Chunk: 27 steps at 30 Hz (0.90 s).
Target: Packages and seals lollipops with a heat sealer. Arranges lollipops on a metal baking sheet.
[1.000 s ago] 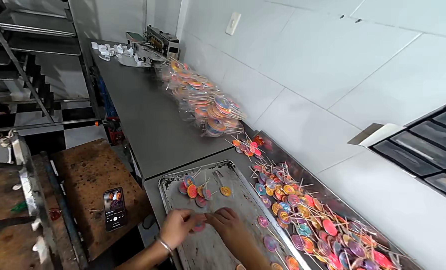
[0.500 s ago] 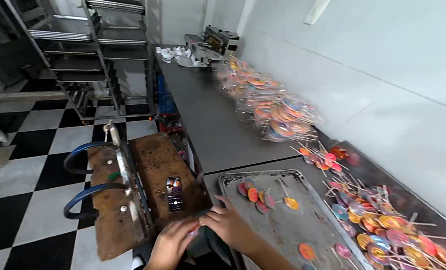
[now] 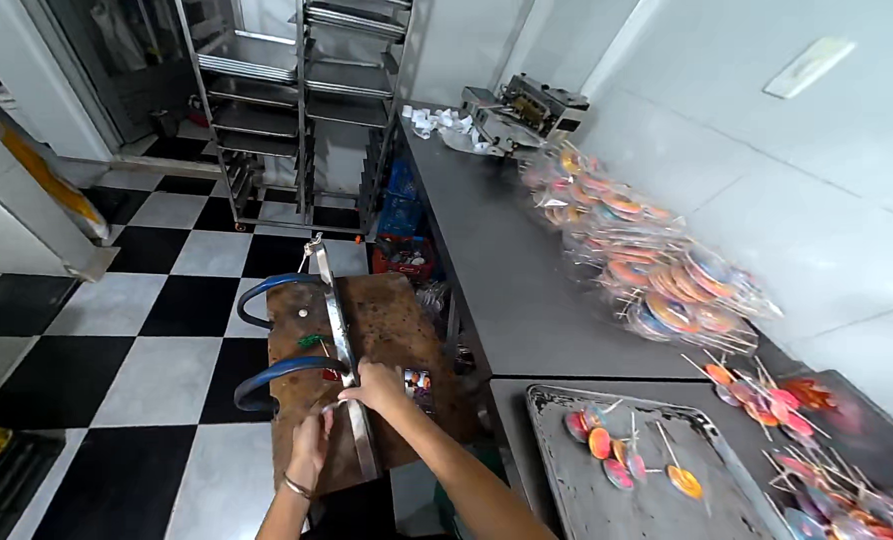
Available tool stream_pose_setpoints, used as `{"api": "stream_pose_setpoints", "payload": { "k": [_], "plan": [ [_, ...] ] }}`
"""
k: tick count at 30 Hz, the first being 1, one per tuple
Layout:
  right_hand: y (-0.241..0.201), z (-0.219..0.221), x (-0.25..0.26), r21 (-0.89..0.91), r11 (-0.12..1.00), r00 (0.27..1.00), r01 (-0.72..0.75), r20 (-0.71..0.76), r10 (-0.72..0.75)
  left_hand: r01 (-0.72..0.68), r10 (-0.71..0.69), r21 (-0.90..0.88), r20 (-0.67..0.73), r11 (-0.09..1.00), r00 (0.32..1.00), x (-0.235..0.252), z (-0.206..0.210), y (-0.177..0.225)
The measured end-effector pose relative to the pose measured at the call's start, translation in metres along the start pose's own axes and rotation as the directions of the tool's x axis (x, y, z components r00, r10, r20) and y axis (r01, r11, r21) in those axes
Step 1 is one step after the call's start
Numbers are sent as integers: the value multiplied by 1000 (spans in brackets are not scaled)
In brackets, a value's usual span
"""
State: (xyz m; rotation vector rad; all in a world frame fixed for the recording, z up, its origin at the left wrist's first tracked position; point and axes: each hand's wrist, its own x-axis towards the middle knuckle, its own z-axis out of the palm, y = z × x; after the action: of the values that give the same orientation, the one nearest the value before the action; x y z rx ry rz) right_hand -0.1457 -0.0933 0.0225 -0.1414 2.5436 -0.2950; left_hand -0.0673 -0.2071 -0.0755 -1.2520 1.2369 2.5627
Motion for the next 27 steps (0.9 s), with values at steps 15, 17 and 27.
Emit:
{"api": "stream_pose_setpoints", "payload": {
  "k": [15,17,27],
  "plan": [
    [84,-7,-48,201,941,944,273,-244,-222,-535,414,647,348,543,841,8,-19,-1],
    [171,-23,-84,62,974,908,217,-380,-178,-657,464,579,468,483,752,-26,8,6],
    [568,-49,-184,-330,943,999,-48,-30,41,-987,60,-3,998,161,7,-165,214,-163]
  ]
}}
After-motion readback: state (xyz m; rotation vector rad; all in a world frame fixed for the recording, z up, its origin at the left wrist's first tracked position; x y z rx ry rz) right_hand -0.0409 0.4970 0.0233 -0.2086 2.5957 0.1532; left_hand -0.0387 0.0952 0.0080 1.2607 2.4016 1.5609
